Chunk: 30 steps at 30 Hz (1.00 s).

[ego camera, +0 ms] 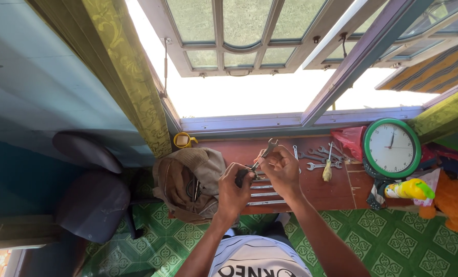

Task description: Organize various sizes of wrenches and small mechanical components on a table.

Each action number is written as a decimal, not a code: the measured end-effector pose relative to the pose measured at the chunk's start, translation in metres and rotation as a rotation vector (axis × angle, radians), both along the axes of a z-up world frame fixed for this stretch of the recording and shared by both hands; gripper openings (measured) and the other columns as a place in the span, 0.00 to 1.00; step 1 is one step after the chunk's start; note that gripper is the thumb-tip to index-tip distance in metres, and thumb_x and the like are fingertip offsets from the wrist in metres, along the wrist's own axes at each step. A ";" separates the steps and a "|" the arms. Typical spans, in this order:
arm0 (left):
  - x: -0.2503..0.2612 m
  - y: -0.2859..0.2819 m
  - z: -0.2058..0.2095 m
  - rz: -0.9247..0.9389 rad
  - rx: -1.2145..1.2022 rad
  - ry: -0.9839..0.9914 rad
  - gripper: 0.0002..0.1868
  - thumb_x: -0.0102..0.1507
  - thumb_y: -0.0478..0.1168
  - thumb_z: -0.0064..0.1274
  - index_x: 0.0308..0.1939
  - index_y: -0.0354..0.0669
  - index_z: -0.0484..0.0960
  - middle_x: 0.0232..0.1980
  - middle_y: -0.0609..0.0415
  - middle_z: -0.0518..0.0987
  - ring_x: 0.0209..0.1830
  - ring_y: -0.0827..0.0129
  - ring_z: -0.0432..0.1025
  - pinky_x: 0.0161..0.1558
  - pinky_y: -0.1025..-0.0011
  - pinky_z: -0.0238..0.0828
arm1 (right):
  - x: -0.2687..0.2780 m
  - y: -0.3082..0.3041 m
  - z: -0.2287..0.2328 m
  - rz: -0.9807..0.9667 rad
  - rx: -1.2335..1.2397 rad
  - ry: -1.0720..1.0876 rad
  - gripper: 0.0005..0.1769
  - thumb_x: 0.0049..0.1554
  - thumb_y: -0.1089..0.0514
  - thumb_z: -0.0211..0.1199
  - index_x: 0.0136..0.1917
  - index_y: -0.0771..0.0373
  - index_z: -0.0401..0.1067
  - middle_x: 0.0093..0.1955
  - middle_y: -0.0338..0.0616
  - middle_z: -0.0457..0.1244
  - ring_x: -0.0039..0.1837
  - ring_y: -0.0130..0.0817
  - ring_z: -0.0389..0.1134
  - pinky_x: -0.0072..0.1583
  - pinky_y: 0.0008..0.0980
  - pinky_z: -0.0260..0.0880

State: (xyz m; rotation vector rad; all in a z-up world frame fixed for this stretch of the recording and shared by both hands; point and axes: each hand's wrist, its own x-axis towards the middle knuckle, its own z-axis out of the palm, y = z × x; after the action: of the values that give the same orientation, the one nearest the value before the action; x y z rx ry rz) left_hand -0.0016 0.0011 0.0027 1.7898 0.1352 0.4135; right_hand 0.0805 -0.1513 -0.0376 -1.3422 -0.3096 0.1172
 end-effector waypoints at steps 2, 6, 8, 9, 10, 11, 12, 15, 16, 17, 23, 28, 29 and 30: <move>-0.003 0.000 0.001 -0.013 0.026 -0.048 0.07 0.63 0.33 0.58 0.37 0.34 0.76 0.31 0.46 0.77 0.25 0.61 0.71 0.31 0.65 0.68 | -0.005 0.006 0.012 0.011 -0.016 0.097 0.09 0.58 0.71 0.62 0.52 0.67 0.69 0.49 0.42 0.68 0.54 0.28 0.72 0.55 0.31 0.76; -0.009 0.001 0.000 -0.094 0.079 -0.107 0.04 0.64 0.31 0.53 0.37 0.33 0.74 0.33 0.40 0.75 0.29 0.45 0.70 0.33 0.60 0.67 | -0.011 0.008 -0.001 0.006 -0.112 0.060 0.10 0.58 0.72 0.63 0.53 0.68 0.70 0.48 0.40 0.68 0.52 0.27 0.71 0.54 0.30 0.73; -0.009 0.002 -0.005 -0.107 0.093 -0.066 0.05 0.66 0.31 0.52 0.36 0.33 0.73 0.32 0.39 0.75 0.30 0.42 0.70 0.32 0.58 0.66 | -0.013 0.009 0.005 0.003 -0.103 0.056 0.10 0.57 0.72 0.64 0.53 0.68 0.70 0.47 0.40 0.68 0.52 0.27 0.72 0.55 0.31 0.75; -0.010 0.002 -0.008 -0.118 0.107 -0.026 0.06 0.67 0.32 0.51 0.36 0.33 0.73 0.31 0.38 0.76 0.31 0.39 0.70 0.32 0.56 0.65 | -0.014 0.009 0.007 0.003 -0.095 0.049 0.10 0.57 0.71 0.65 0.52 0.68 0.71 0.47 0.40 0.69 0.52 0.27 0.73 0.57 0.32 0.77; -0.010 0.002 -0.004 -0.122 0.107 -0.025 0.06 0.67 0.32 0.51 0.36 0.33 0.73 0.31 0.38 0.76 0.31 0.39 0.70 0.32 0.56 0.65 | -0.016 0.009 0.011 -0.001 -0.095 0.051 0.10 0.57 0.71 0.65 0.52 0.68 0.71 0.47 0.40 0.69 0.52 0.27 0.73 0.57 0.32 0.77; -0.010 0.002 0.000 -0.137 0.097 -0.006 0.06 0.67 0.32 0.50 0.36 0.34 0.73 0.30 0.38 0.75 0.31 0.39 0.70 0.32 0.55 0.65 | -0.017 0.009 0.014 -0.001 -0.084 0.066 0.10 0.56 0.71 0.64 0.52 0.67 0.71 0.47 0.40 0.68 0.52 0.26 0.72 0.56 0.32 0.77; -0.011 0.002 0.004 -0.150 0.086 0.013 0.05 0.67 0.33 0.48 0.37 0.34 0.73 0.29 0.37 0.75 0.31 0.38 0.71 0.32 0.53 0.64 | -0.018 0.008 0.018 0.000 -0.074 0.081 0.10 0.56 0.71 0.64 0.52 0.67 0.70 0.47 0.39 0.68 0.52 0.25 0.72 0.55 0.33 0.78; -0.011 0.001 -0.010 -0.171 0.175 0.016 0.06 0.67 0.31 0.47 0.35 0.33 0.72 0.29 0.35 0.73 0.32 0.37 0.70 0.32 0.51 0.62 | -0.017 0.003 -0.004 -0.046 -0.118 0.035 0.11 0.55 0.72 0.66 0.52 0.69 0.70 0.47 0.39 0.67 0.51 0.26 0.70 0.54 0.31 0.75; -0.010 0.001 -0.008 -0.173 0.173 0.019 0.06 0.67 0.31 0.47 0.35 0.33 0.72 0.29 0.35 0.73 0.32 0.37 0.70 0.32 0.51 0.62 | -0.017 0.001 -0.006 -0.048 -0.119 0.038 0.11 0.55 0.72 0.66 0.52 0.69 0.70 0.47 0.39 0.67 0.51 0.26 0.70 0.54 0.31 0.75; -0.010 0.000 -0.007 -0.174 0.229 0.023 0.04 0.66 0.31 0.47 0.36 0.33 0.73 0.29 0.35 0.74 0.32 0.37 0.70 0.32 0.50 0.62 | -0.017 -0.002 -0.008 0.000 -0.088 0.005 0.11 0.56 0.72 0.65 0.53 0.69 0.70 0.48 0.40 0.67 0.52 0.25 0.70 0.56 0.30 0.74; -0.008 -0.007 -0.004 -0.238 0.300 0.016 0.02 0.64 0.30 0.48 0.38 0.35 0.76 0.30 0.36 0.75 0.32 0.39 0.71 0.31 0.50 0.64 | -0.020 -0.014 0.034 0.129 -0.341 -0.011 0.10 0.60 0.67 0.61 0.56 0.68 0.69 0.46 0.38 0.67 0.50 0.21 0.69 0.53 0.27 0.74; -0.008 -0.020 -0.010 -0.230 0.311 -0.012 0.02 0.64 0.30 0.48 0.36 0.36 0.76 0.29 0.37 0.76 0.31 0.40 0.73 0.31 0.50 0.65 | -0.020 -0.025 0.060 0.219 -0.413 -0.119 0.12 0.60 0.66 0.59 0.58 0.66 0.65 0.47 0.36 0.64 0.50 0.19 0.69 0.55 0.27 0.76; -0.008 -0.023 -0.007 -0.232 0.295 0.026 0.03 0.63 0.30 0.48 0.37 0.37 0.77 0.28 0.37 0.76 0.30 0.40 0.72 0.30 0.50 0.65 | -0.019 -0.029 0.058 0.245 -0.463 -0.113 0.10 0.62 0.65 0.59 0.57 0.66 0.65 0.45 0.37 0.65 0.50 0.20 0.69 0.54 0.27 0.76; -0.010 -0.025 -0.002 -0.235 0.280 0.066 0.04 0.63 0.31 0.48 0.37 0.38 0.78 0.27 0.37 0.75 0.28 0.39 0.72 0.28 0.50 0.65 | -0.020 -0.032 0.056 0.272 -0.512 -0.104 0.08 0.63 0.65 0.59 0.55 0.67 0.65 0.44 0.37 0.65 0.49 0.20 0.70 0.53 0.27 0.76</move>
State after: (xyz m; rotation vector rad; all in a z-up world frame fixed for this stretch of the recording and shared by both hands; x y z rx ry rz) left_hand -0.0116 -0.0236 0.0002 2.0677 -0.0918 0.2120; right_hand 0.0608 -0.1836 0.0186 -1.8107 -0.5774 0.3748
